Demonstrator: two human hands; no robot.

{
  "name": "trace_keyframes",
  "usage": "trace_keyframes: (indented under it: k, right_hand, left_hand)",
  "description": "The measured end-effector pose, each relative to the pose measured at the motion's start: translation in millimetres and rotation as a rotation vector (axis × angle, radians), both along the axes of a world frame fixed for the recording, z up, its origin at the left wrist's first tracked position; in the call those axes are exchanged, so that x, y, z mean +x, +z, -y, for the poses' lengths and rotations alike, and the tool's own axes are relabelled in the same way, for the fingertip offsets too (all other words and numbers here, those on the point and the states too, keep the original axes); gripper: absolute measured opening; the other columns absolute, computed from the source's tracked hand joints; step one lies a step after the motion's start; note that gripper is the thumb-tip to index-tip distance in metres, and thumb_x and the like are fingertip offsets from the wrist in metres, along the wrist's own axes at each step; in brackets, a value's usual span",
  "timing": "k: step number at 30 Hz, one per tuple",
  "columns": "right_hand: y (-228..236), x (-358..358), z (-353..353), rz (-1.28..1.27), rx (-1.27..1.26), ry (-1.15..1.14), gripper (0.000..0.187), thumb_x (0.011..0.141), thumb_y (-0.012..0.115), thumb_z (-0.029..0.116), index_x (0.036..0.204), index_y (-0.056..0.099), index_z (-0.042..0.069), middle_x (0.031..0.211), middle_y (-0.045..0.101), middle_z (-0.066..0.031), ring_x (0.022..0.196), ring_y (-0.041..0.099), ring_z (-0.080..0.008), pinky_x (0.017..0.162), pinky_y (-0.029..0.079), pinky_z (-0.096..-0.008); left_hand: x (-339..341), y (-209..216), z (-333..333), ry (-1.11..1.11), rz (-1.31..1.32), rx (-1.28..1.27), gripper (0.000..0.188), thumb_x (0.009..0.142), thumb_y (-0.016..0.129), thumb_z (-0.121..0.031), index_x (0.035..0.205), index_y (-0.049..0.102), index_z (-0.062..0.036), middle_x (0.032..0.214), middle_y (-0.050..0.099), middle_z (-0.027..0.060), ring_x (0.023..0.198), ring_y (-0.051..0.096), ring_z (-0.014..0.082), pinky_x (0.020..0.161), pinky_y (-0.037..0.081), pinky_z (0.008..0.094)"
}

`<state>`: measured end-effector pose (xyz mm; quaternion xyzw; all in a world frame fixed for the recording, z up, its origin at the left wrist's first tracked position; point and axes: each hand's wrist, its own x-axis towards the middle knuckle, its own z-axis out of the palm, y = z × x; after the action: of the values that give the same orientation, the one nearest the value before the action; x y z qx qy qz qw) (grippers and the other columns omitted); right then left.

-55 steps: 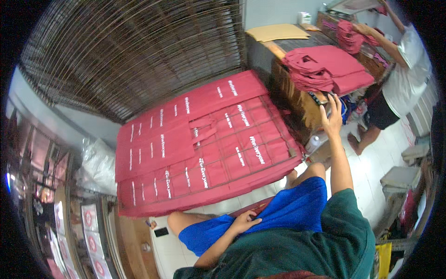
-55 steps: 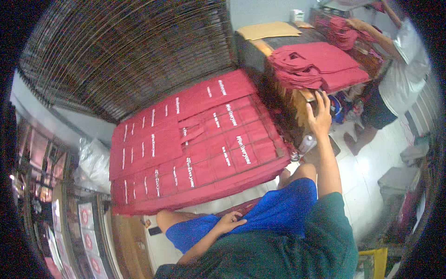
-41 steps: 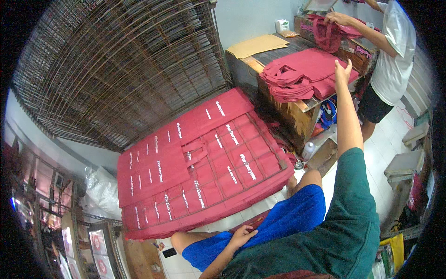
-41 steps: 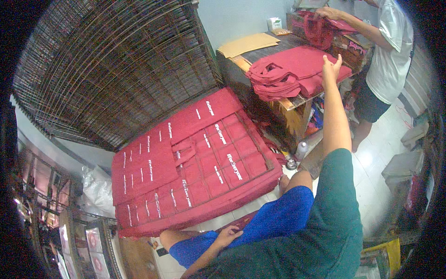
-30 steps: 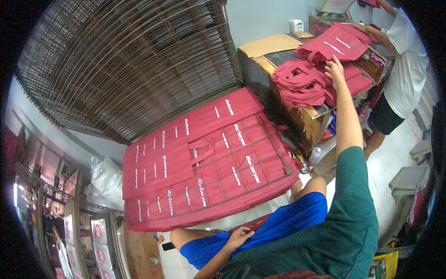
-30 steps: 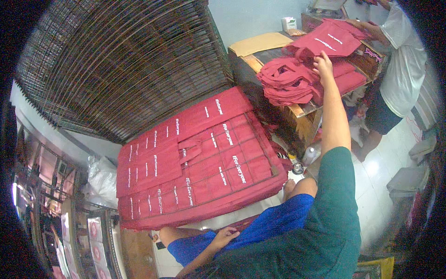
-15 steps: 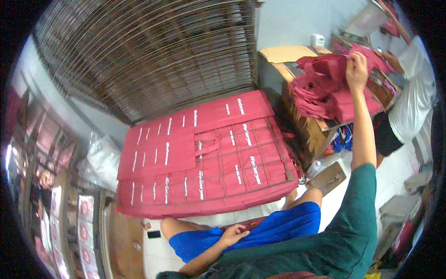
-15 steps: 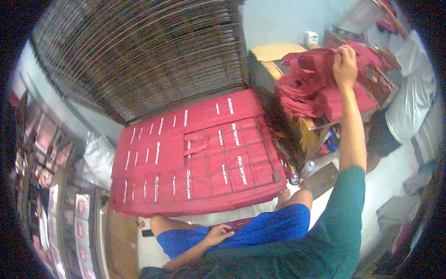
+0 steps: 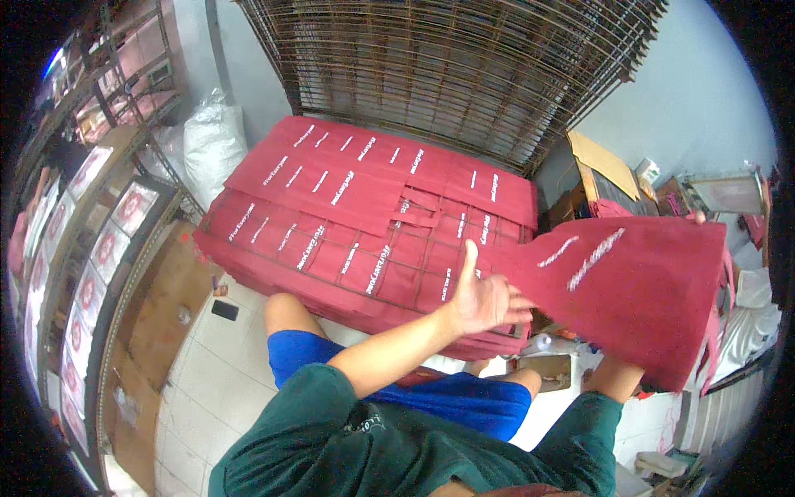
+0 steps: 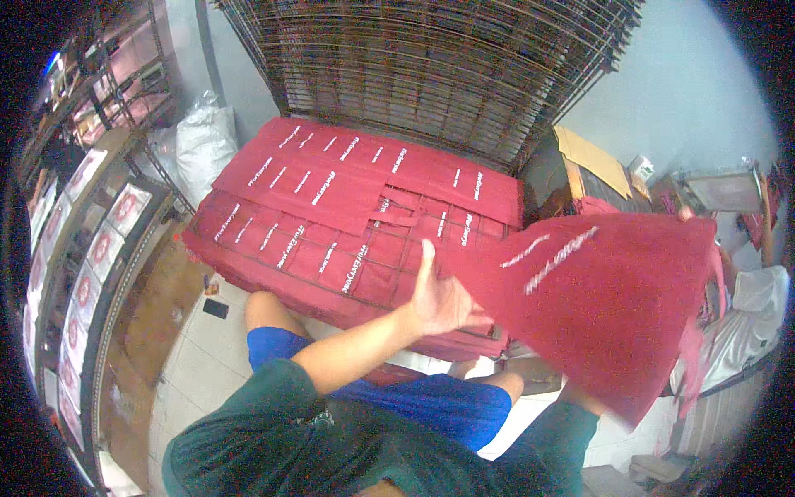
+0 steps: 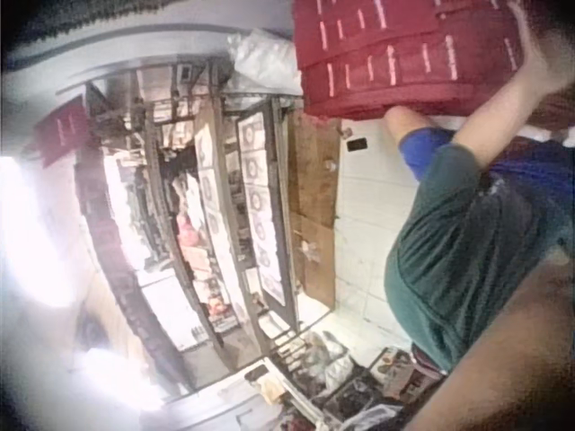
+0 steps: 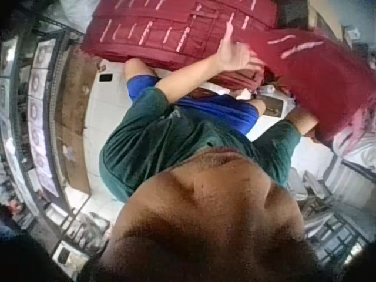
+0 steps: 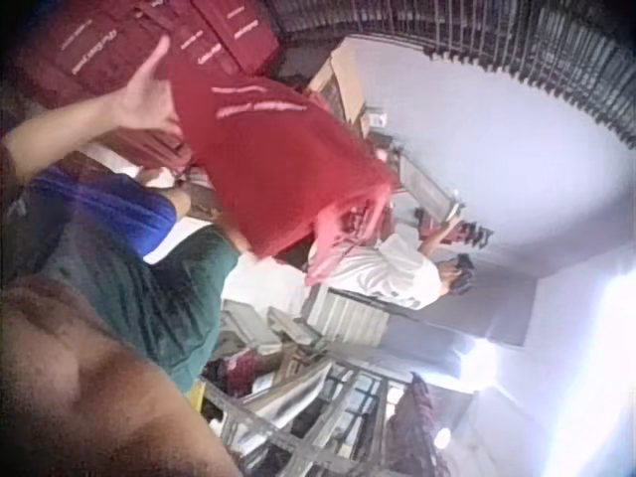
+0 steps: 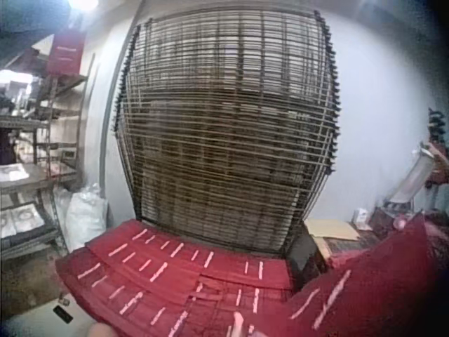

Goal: The person sits on the floor and repeatedly picks up maroon tote bags from a nearby pile, folds them, and places them onto a growing stack. The person aligns each bag before adding it to the stack.

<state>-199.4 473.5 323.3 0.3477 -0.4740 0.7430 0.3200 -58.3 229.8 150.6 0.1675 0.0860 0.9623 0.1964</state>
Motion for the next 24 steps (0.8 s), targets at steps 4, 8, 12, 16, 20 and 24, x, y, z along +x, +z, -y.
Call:
trace_keyframes:
  k: [4,8,12,16,20,24]
  right_hand:
    - [-52,35,1,0.207,-0.027,0.115,0.032,0.088,0.058,0.016,0.116,0.048,0.003,0.109,0.057,-0.0099,0.095,0.057,-0.0202,0.085,0.047,-0.0335]
    - [-133,69,-12,0.589,-0.106,0.253,0.038,0.086,0.059,0.018,0.119,0.048,0.004,0.113,0.057,-0.0104,0.099,0.056,-0.0221,0.088,0.046,-0.0354]
    - [-212,116,-18,0.944,-0.214,0.390,0.043,0.085,0.060,0.021,0.123,0.047,0.004,0.117,0.056,-0.0109,0.103,0.056,-0.0240,0.092,0.044,-0.0373]
    - [-229,127,-3,1.247,-0.101,0.486,0.049,0.083,0.060,0.024,0.126,0.046,0.005,0.121,0.055,-0.0114,0.108,0.055,-0.0259,0.095,0.043,-0.0392]
    - [-230,100,21,1.232,0.133,0.600,0.054,0.078,0.058,0.016,0.129,0.046,0.004,0.124,0.054,-0.0115,0.111,0.053,-0.0267,0.098,0.042,-0.0394]
    - [-214,61,55,1.140,0.255,0.724,0.060,0.071,0.054,0.005,0.131,0.043,0.003,0.125,0.053,-0.0119,0.114,0.051,-0.0255,0.099,0.040,-0.0393]
  left_hand:
    - [10,49,28,0.381,0.076,-0.103,0.073,0.088,0.039,-0.061,0.136,0.037,-0.0061,0.134,0.048,0.0116,0.119,0.050,0.0264,0.099,0.041,0.0448]
    - [24,48,46,0.590,0.119,-0.159,0.045,0.095,0.046,-0.031,0.130,0.044,-0.0035,0.129,0.053,0.0093,0.119,0.050,0.0229,0.102,0.038,0.0413]
    - [55,18,69,0.727,0.096,-0.264,0.041,0.092,0.051,-0.021,0.129,0.045,-0.0032,0.125,0.055,0.0088,0.117,0.051,0.0222,0.102,0.038,0.0408]
    - [69,-23,74,0.785,0.288,-0.564,0.051,0.083,0.053,-0.004,0.133,0.042,-0.0058,0.123,0.055,0.0075,0.112,0.054,0.0191,0.098,0.041,0.0402]
    - [53,-36,93,0.869,0.268,-0.735,0.074,0.078,0.050,0.001,0.146,0.026,-0.0159,0.126,0.051,0.0050,0.111,0.050,0.0160,0.098,0.039,0.0328]
    - [25,-36,132,0.890,0.264,-0.853,0.078,0.076,0.049,0.002,0.147,0.024,-0.0207,0.127,0.051,0.0033,0.111,0.049,0.0154,0.097,0.038,0.0285]
